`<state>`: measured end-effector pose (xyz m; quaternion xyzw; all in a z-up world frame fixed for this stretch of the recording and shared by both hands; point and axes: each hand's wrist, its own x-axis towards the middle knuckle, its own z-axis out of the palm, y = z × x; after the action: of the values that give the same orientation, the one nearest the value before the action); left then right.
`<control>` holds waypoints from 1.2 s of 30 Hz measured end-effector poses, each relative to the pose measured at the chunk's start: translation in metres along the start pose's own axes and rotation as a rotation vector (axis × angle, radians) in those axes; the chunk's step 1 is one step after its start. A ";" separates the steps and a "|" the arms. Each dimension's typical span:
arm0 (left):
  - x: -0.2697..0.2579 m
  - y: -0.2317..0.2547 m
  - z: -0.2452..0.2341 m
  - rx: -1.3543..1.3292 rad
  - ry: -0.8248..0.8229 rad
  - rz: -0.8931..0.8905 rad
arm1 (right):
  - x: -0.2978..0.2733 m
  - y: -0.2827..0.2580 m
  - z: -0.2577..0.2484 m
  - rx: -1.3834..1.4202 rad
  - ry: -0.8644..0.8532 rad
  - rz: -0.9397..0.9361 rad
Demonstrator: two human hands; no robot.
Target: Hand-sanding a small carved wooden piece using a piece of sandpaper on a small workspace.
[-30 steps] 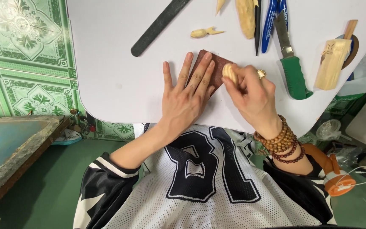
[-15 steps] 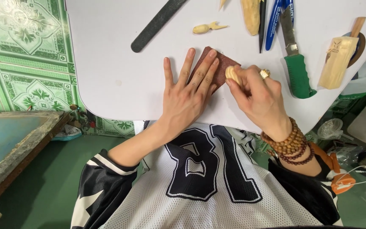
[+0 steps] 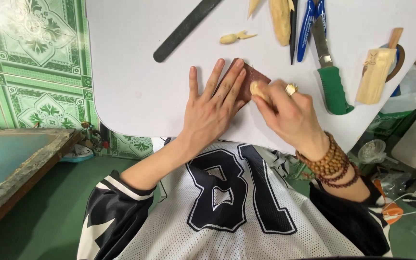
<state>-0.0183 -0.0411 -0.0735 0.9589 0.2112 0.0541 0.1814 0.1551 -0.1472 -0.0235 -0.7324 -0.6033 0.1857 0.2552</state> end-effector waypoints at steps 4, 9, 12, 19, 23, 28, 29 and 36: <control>-0.001 -0.001 0.001 0.018 0.002 -0.002 | 0.003 0.015 0.009 -0.030 0.084 -0.030; -0.001 0.002 -0.003 0.037 -0.009 -0.001 | 0.000 -0.005 -0.016 -0.115 -0.064 -0.044; 0.002 0.001 -0.003 0.008 -0.019 0.004 | 0.003 0.001 -0.022 -0.035 -0.149 -0.028; 0.002 0.000 -0.003 0.012 -0.047 0.007 | 0.013 0.010 -0.006 0.017 -0.019 0.009; 0.002 0.001 -0.005 0.007 -0.054 -0.001 | 0.011 -0.004 -0.029 -0.081 -0.184 -0.046; 0.001 0.001 -0.003 -0.022 -0.048 0.002 | -0.021 0.040 -0.022 0.861 0.005 0.207; 0.002 0.001 -0.003 -0.029 -0.050 0.001 | -0.030 0.048 -0.019 1.205 0.079 0.274; 0.003 0.002 -0.003 -0.015 -0.069 0.016 | -0.036 0.038 -0.005 1.694 0.071 0.328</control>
<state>-0.0157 -0.0402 -0.0696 0.9605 0.1969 0.0238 0.1954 0.1802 -0.1886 -0.0437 -0.3785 -0.1397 0.5845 0.7039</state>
